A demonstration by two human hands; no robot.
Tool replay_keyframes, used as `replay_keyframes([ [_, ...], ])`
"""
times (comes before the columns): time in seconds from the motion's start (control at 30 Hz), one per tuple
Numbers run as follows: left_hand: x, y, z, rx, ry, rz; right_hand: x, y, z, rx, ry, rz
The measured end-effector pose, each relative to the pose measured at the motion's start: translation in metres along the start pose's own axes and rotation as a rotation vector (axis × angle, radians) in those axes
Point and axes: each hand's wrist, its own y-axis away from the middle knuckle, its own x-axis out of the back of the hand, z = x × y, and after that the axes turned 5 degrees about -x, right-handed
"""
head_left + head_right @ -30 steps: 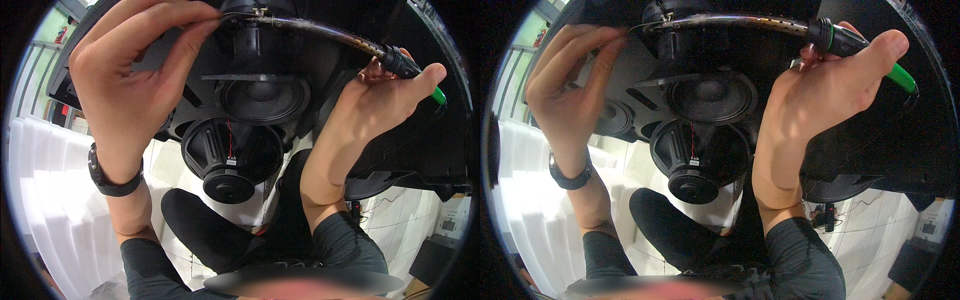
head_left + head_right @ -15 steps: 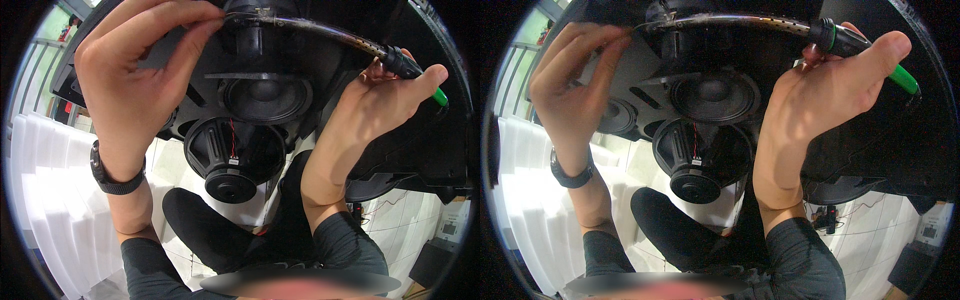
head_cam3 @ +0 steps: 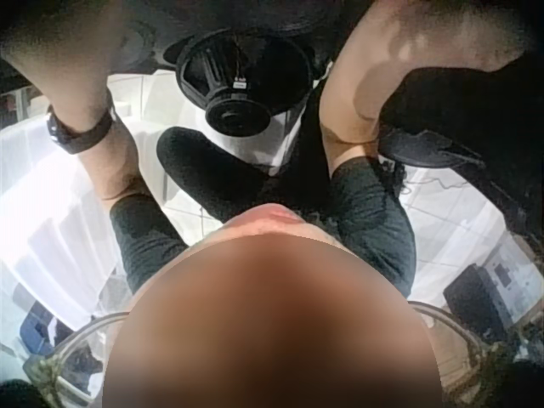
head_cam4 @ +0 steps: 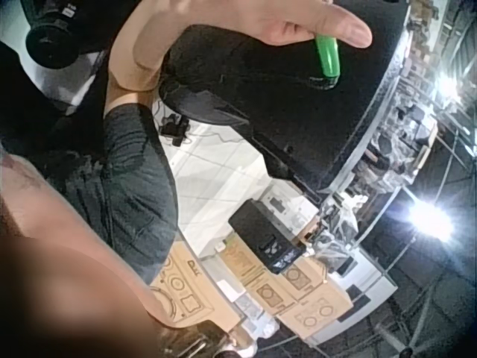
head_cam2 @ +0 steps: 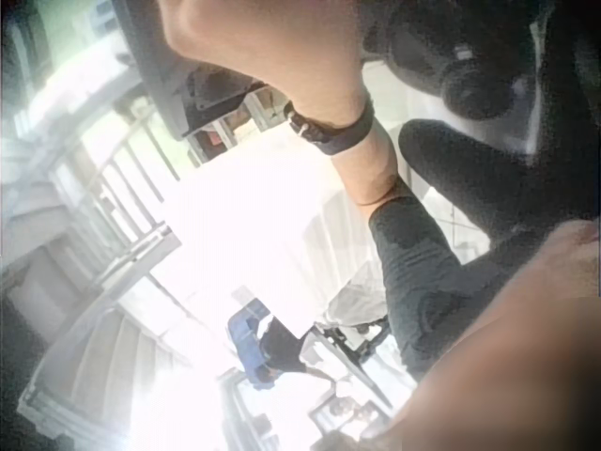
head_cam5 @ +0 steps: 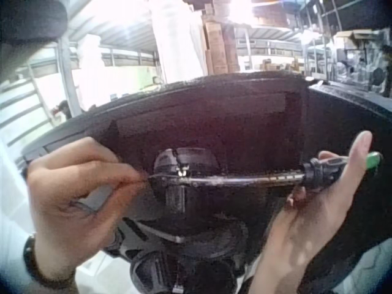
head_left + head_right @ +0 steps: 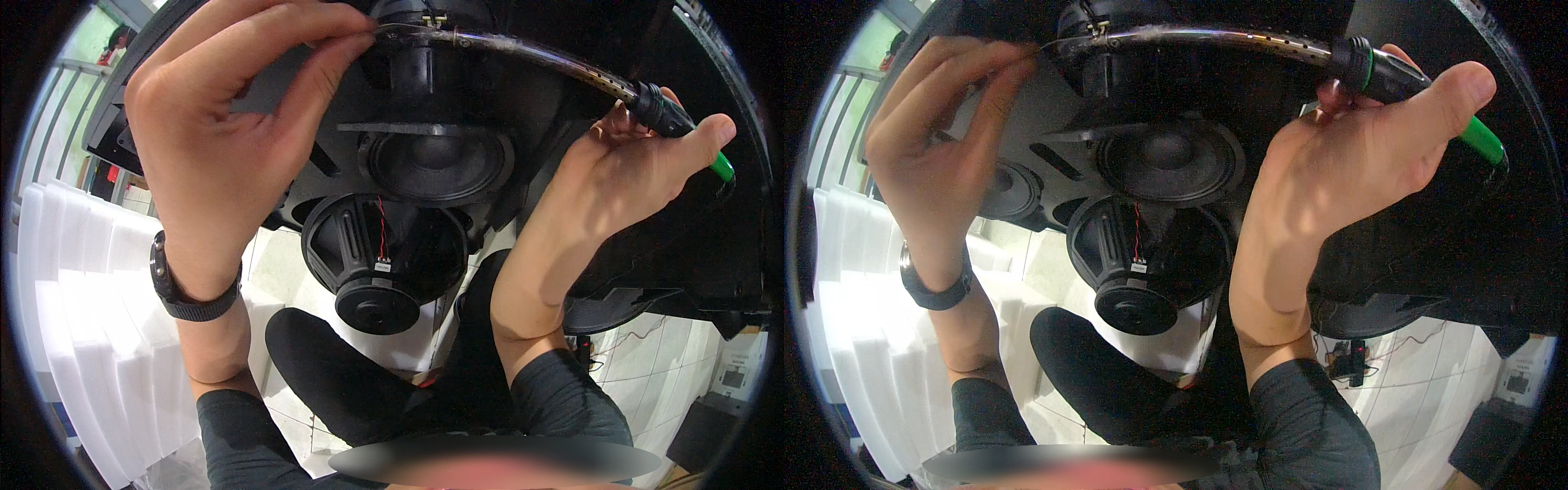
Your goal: The person sits on the floor and uses a soldering iron to attach wires to the terminals of several speakers mounted in a large enclosure. They repeatedly heat the connection points and press wires into place, then check the seating of the speaker cones.
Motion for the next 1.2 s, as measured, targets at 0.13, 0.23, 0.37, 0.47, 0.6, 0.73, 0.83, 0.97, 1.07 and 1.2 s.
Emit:
replay_keyframes([
  [0.13, -0.0005, -0.0003, -0.0014, -0.007, 0.003, -0.005, -0.0007, 0.0002, 0.0000, 0.014, 0.011, 0.006],
  [0.23, -0.0008, -0.0003, -0.0018, -0.030, -0.021, 0.000, -0.0017, -0.0007, 0.0000, 0.027, 0.033, 0.001],
  [0.37, -0.0009, 0.0011, -0.0001, 0.017, -0.016, -0.008, -0.0041, 0.0007, -0.0014, 0.005, 0.035, 0.032],
  [0.47, -0.0011, 0.0022, -0.0002, 0.014, -0.024, -0.010, -0.0056, 0.0038, -0.0008, 0.006, 0.058, 0.065],
  [0.6, -0.0007, 0.0027, -0.0025, -0.026, -0.025, -0.015, -0.0026, 0.0027, -0.0009, 0.008, 0.094, 0.017],
  [0.73, 0.0000, 0.0021, -0.0015, -0.021, -0.030, -0.023, 0.0002, 0.0015, 0.0000, 0.008, 0.096, 0.002],
  [0.83, -0.0017, 0.0003, 0.0010, -0.013, -0.009, -0.003, 0.0000, 0.0017, 0.0009, 0.030, 0.081, -0.010],
  [0.97, -0.0020, -0.0005, 0.0048, 0.088, -0.036, -0.025, -0.0008, 0.0006, 0.0002, 0.031, 0.070, -0.021],
  [1.07, -0.0028, -0.0009, 0.0023, -0.015, -0.014, 0.000, -0.0018, 0.0009, -0.0007, 0.023, 0.057, -0.019],
  [1.2, -0.0046, 0.0005, 0.0000, -0.017, -0.018, 0.020, -0.0016, 0.0008, -0.0011, 0.014, 0.041, -0.020],
])
